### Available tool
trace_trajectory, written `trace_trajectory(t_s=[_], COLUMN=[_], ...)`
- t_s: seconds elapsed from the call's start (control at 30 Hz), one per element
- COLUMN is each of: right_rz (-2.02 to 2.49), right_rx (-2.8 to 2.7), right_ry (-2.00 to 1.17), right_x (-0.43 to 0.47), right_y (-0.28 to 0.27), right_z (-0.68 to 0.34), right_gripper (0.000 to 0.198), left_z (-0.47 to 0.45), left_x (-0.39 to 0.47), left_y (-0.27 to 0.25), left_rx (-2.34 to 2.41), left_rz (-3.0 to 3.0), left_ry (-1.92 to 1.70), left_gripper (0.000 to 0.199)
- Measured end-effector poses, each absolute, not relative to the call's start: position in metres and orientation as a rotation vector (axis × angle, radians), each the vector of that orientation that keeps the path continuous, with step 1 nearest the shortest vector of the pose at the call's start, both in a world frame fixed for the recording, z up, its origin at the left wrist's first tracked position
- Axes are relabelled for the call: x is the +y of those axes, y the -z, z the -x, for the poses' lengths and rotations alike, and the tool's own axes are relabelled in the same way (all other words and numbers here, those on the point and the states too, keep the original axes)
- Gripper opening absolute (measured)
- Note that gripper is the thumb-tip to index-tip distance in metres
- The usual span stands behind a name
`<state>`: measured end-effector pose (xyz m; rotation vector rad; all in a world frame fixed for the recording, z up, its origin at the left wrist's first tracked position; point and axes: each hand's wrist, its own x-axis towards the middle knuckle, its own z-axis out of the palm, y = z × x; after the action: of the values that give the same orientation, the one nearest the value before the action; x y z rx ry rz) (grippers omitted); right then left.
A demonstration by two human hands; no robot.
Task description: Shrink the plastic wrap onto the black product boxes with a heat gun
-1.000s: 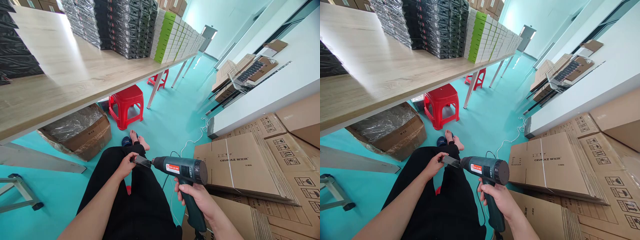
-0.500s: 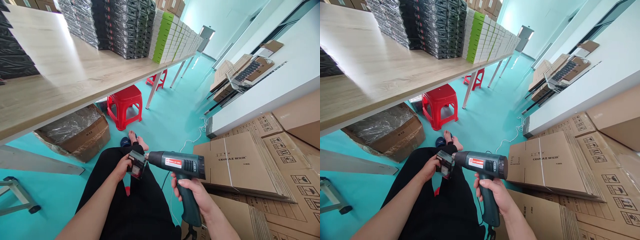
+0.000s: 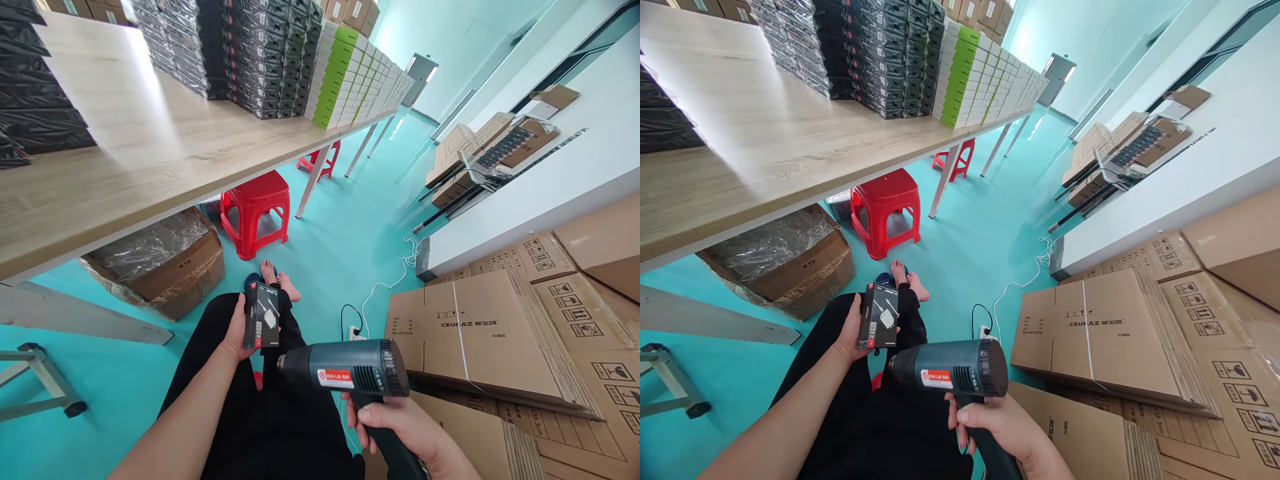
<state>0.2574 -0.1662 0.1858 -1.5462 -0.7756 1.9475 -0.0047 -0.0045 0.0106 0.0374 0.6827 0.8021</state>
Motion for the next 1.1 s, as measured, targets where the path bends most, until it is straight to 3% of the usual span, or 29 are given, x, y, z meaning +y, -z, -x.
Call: trace_trajectory(t_s=[0.2, 0.43, 1.1], right_rz=[1.568, 1.466, 1.547], right_rx=[-0.585, -0.455, -0.589], right_ry=[-1.711, -1.661, -1.653], right_x=[-0.161, -0.148, -0.136], right_y=[-0.173, -0.181, -0.176], right_z=[-0.268, -0.281, -0.288], right_gripper=[0.030, 0.026, 0.028], left_z=[-0.007, -0.010, -0.009], left_x=[-0.011, -0.009, -0.008], left_y=[-0.001, 0.002, 0.007], left_rx=[0.952, 1.036, 0.976], left_rz=[-0.556, -1.192, -1.424], left_ry=[-0.797, -0.942, -0.895], left_gripper=[0.032, 0.032, 0.037])
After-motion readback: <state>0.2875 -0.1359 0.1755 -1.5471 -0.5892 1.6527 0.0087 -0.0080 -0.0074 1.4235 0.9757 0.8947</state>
